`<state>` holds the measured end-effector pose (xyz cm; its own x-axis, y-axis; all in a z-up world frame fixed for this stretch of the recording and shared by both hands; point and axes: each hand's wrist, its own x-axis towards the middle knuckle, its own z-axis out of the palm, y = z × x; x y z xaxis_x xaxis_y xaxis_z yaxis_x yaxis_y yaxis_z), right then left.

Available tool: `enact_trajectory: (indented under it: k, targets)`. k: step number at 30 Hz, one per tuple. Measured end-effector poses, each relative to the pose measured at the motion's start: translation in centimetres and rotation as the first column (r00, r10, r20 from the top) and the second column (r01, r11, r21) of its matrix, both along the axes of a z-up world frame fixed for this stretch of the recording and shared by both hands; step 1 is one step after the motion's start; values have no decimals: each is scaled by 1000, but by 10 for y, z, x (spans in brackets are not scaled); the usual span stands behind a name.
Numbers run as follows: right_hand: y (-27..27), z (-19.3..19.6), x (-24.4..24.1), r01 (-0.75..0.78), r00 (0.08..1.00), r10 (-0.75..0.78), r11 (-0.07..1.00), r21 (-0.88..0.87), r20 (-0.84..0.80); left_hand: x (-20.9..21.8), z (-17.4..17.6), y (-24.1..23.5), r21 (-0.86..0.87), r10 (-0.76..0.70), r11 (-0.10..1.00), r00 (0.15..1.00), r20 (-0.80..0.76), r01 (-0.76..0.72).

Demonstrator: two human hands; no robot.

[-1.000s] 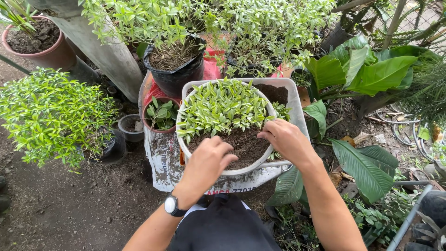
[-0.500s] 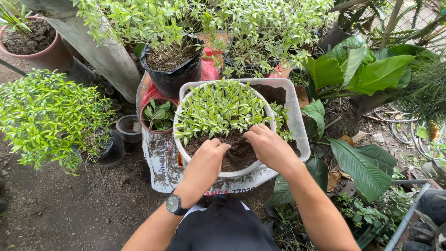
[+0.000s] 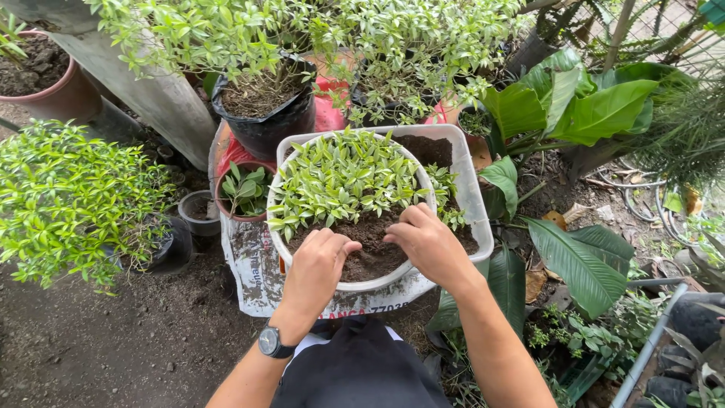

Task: The person is planting seedlings into a white round pot filled with soil.

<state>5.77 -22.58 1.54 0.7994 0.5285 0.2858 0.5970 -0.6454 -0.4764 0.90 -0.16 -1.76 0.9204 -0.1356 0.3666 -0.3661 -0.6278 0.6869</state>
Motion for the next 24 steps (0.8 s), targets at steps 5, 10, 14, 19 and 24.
enact_trajectory:
  k: [5,10,14,19,24]
  targets:
    - [-44,11,10,117,990,-123,990,81,74,0,3,-1,-19,13,1000,999,29,-13]
    - [-86,-1,31,448,861,-488,861,-240,-145,-2,5,-1,-3,27,1000,1000,4,-27]
    - [-96,-31,38,373,871,-470,822,-430,-145,-3,3,-1,-36,38,999,999,25,-37]
    - [-94,-28,32,389,852,-504,793,-468,-146,-4,3,-1,-35,48,998,998,31,-47]
    - [-83,13,12,470,873,-456,881,48,-170,-4,7,-2,-98,53,994,998,-33,-56]
